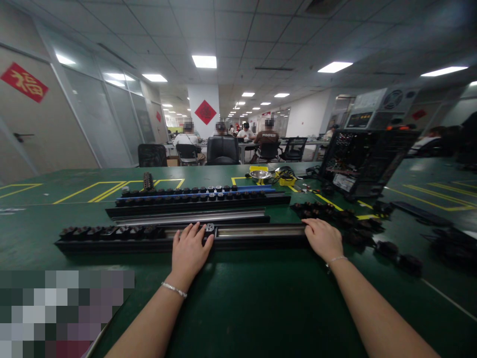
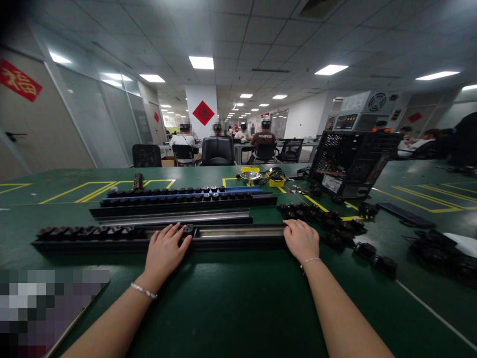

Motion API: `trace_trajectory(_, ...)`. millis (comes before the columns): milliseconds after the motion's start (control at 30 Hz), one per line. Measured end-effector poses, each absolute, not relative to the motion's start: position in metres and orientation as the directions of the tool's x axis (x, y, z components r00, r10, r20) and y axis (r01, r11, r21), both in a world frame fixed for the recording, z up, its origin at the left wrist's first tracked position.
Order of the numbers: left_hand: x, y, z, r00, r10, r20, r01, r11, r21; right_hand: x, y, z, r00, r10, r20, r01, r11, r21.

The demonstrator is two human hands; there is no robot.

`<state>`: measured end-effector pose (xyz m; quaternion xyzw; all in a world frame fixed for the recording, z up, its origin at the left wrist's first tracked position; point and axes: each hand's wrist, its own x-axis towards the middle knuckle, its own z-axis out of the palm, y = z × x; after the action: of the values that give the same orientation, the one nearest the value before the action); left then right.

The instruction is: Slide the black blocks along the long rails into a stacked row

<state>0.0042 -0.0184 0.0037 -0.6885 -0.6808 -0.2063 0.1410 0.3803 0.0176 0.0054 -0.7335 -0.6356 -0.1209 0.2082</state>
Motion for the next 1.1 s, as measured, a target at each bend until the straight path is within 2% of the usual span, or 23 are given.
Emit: trace_trajectory(1100, 0.017, -0.018, 0.001, 0.023, 0.862, 0.506, 0.992, -0.083, 0.096, 0.378, 0.018, 0.005, 0.186, 0.884, 0.429, 0.979, -0.128, -0.16)
